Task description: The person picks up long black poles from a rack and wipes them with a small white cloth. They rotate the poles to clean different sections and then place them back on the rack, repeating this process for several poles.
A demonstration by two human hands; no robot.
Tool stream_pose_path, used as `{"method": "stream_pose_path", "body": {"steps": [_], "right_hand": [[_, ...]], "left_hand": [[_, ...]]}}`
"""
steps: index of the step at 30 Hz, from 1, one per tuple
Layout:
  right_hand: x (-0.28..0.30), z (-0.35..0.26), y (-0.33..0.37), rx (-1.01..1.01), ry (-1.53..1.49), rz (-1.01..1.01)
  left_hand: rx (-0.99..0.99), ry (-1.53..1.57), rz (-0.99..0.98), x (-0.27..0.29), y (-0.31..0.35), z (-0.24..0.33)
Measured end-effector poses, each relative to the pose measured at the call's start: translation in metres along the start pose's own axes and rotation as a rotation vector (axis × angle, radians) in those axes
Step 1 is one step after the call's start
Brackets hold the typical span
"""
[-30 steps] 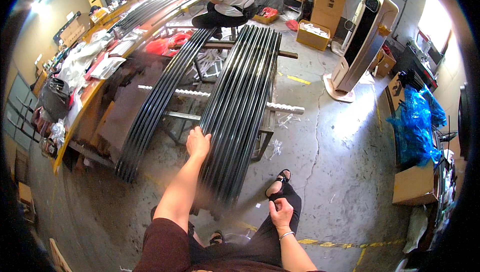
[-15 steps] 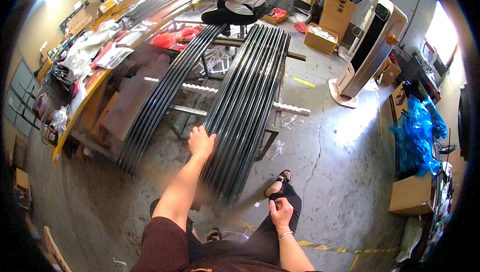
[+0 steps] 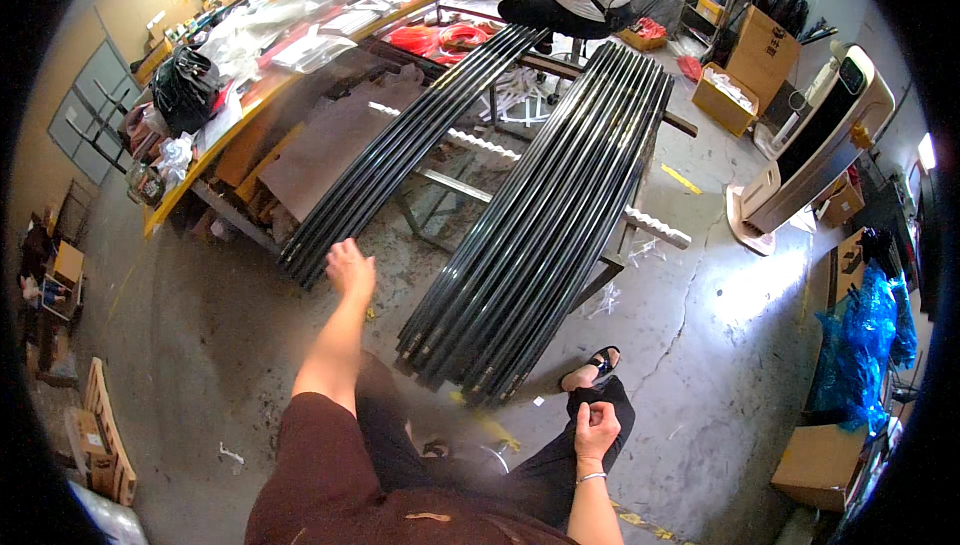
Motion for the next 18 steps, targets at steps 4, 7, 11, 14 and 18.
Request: {"method": "stream_pose_path", "body": {"steps": [4, 7, 11, 14, 18], "right_hand": [[0.001, 0.007, 0.0, 0.074, 0.016, 0.038], [0.001, 0.003, 0.0, 0.058, 0.038, 0.034], [0.002, 0.001, -0.001, 0.053, 0.036, 0.022], [0.0, 0.002, -0.001, 0.072, 0.032, 0.035], [-0.002, 0.0, -0.001, 0.086, 0.038, 0.037]], "left_hand": [[0.043, -0.139, -0.079, -0.001, -0.007, -0.045], [0.028, -0.168, -0.08, -0.004, -0.011, -0.048], [-0.096, -0.249, 0.006, -0.029, -0.019, -0.053], [-0.132, -0.267, -0.008, -0.026, -0.02, -0.046], [-0.161, -0.112, -0.129, 0.003, -0.013, -0.028]]}}
Point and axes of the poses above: each hand's wrist, its own y-axis away from the middle knuckle, its own x-axis out of the back of the hand, z = x × y, the point moved 2 cm from there along -y, towards the middle knuckle, and after that the axes turned 3 degrees about -y, right-handed, at the moved point
